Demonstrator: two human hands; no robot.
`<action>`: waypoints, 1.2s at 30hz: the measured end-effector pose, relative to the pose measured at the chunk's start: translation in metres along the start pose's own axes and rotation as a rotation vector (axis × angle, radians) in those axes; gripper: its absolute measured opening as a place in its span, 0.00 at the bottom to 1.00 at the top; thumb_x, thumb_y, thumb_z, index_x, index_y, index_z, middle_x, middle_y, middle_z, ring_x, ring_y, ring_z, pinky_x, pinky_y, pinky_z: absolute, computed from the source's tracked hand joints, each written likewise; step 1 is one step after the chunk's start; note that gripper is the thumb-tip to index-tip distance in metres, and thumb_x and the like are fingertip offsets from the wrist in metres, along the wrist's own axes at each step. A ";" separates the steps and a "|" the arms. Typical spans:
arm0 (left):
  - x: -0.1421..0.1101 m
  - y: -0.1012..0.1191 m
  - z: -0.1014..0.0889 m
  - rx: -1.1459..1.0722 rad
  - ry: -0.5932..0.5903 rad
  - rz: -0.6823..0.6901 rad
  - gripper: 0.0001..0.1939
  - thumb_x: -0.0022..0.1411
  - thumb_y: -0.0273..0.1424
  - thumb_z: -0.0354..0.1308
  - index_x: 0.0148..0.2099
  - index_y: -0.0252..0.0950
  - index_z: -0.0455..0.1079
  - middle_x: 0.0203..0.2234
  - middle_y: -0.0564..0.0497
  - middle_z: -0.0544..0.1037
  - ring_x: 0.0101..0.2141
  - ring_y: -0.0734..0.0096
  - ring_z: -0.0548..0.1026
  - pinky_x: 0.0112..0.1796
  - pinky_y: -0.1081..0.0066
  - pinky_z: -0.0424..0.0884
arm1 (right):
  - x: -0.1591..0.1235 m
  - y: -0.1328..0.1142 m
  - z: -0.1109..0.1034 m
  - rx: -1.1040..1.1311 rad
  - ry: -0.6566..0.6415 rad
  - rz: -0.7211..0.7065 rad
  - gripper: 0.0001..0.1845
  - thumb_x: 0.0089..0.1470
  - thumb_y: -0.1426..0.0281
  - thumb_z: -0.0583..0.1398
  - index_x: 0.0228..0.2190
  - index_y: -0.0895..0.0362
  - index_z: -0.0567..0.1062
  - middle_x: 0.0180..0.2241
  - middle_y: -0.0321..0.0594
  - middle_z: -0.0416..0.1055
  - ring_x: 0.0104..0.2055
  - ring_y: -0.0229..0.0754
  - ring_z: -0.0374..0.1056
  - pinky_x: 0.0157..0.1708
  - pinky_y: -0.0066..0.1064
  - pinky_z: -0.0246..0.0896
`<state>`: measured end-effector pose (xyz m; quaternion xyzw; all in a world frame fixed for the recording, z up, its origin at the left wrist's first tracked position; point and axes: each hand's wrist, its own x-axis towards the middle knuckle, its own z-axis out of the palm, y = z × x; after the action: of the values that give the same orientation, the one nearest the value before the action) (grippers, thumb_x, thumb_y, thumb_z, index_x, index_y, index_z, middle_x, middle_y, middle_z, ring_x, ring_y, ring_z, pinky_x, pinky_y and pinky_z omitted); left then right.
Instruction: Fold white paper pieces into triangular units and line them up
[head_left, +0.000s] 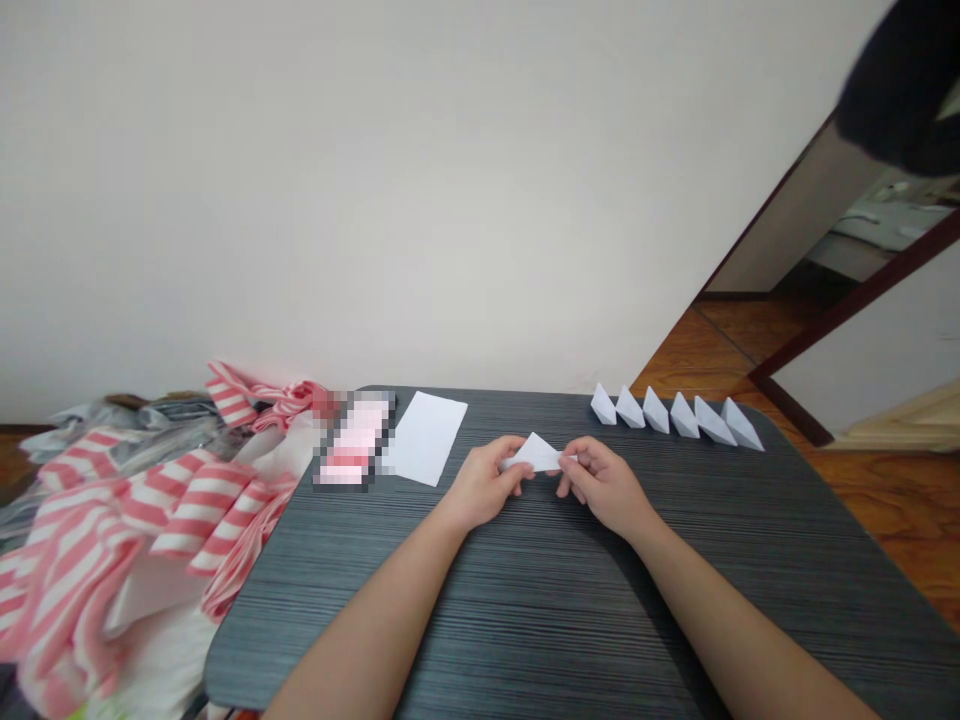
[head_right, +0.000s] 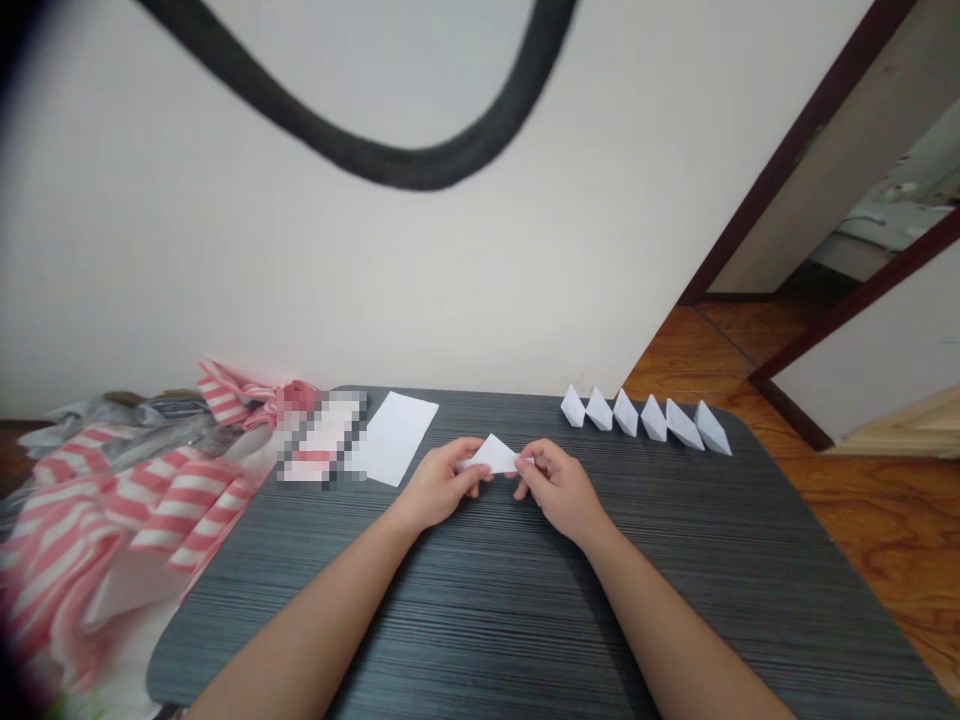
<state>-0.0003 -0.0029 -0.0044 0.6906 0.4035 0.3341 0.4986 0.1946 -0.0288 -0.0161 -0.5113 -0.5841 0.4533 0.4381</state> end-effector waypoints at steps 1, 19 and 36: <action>0.000 0.000 0.000 -0.009 -0.004 0.000 0.14 0.58 0.32 0.52 0.48 0.36 0.66 0.28 0.51 0.74 0.21 0.78 0.69 0.27 0.75 0.66 | 0.000 0.000 0.000 0.019 -0.001 -0.002 0.10 0.55 0.62 0.56 0.32 0.56 0.64 0.23 0.37 0.73 0.17 0.34 0.62 0.17 0.25 0.51; 0.001 -0.003 0.004 -0.072 -0.004 -0.049 0.14 0.56 0.37 0.55 0.43 0.35 0.65 0.26 0.52 0.73 0.20 0.80 0.68 0.23 0.78 0.62 | 0.000 0.004 0.002 0.066 -0.035 0.007 0.14 0.54 0.64 0.56 0.41 0.54 0.60 0.25 0.36 0.74 0.20 0.37 0.69 0.16 0.23 0.53; 0.002 -0.006 0.002 -0.074 0.033 -0.038 0.12 0.56 0.35 0.55 0.42 0.34 0.64 0.29 0.51 0.74 0.21 0.79 0.68 0.23 0.77 0.61 | -0.001 -0.010 -0.004 -0.090 -0.192 0.054 0.11 0.56 0.65 0.55 0.30 0.59 0.72 0.21 0.37 0.72 0.18 0.32 0.63 0.17 0.23 0.52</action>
<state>0.0013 -0.0007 -0.0109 0.6583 0.4122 0.3508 0.5232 0.1961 -0.0298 -0.0054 -0.5001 -0.6292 0.4852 0.3444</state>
